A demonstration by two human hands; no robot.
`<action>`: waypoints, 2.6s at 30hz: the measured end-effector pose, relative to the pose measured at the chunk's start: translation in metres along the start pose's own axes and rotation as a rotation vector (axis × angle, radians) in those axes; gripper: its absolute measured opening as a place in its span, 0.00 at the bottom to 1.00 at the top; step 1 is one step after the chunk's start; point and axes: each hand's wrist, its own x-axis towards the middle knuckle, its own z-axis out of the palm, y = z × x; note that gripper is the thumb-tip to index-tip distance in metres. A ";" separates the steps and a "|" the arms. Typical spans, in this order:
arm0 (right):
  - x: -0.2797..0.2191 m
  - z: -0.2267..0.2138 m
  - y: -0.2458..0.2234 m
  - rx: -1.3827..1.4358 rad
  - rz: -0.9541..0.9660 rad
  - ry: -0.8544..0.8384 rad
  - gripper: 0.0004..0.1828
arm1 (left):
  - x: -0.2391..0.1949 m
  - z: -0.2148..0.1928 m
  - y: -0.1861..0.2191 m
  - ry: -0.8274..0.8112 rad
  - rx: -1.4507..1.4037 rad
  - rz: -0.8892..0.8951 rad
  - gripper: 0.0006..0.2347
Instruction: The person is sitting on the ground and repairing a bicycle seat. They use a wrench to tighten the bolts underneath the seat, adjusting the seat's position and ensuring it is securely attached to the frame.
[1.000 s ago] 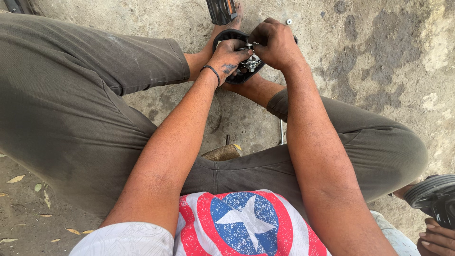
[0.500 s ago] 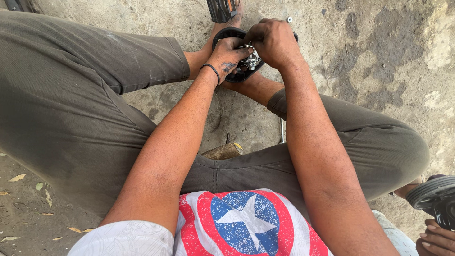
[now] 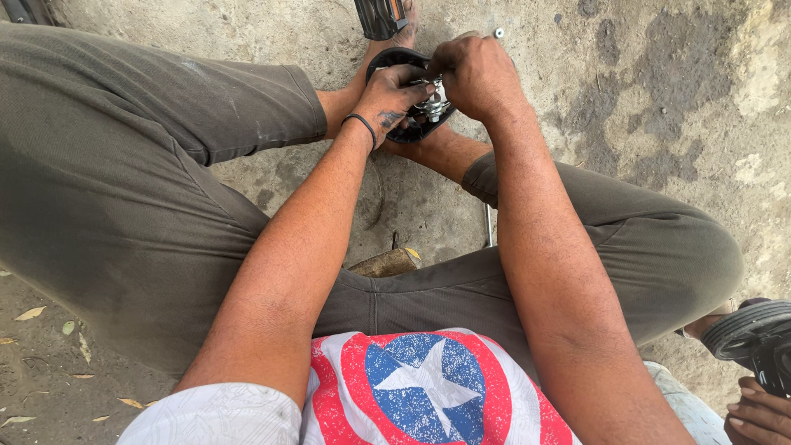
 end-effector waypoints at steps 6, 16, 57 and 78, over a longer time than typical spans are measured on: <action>0.002 0.003 0.009 0.083 -0.031 0.028 0.13 | 0.005 -0.002 -0.004 -0.005 -0.038 0.010 0.14; 0.005 0.004 0.010 0.167 0.015 0.025 0.12 | 0.007 -0.002 -0.013 -0.011 -0.087 0.041 0.15; 0.006 -0.004 0.013 0.451 0.321 -0.036 0.09 | 0.017 -0.005 -0.028 -0.073 -0.185 0.049 0.16; 0.019 0.041 -0.010 0.044 0.144 0.218 0.06 | 0.061 -0.001 -0.064 -0.020 -0.057 0.110 0.12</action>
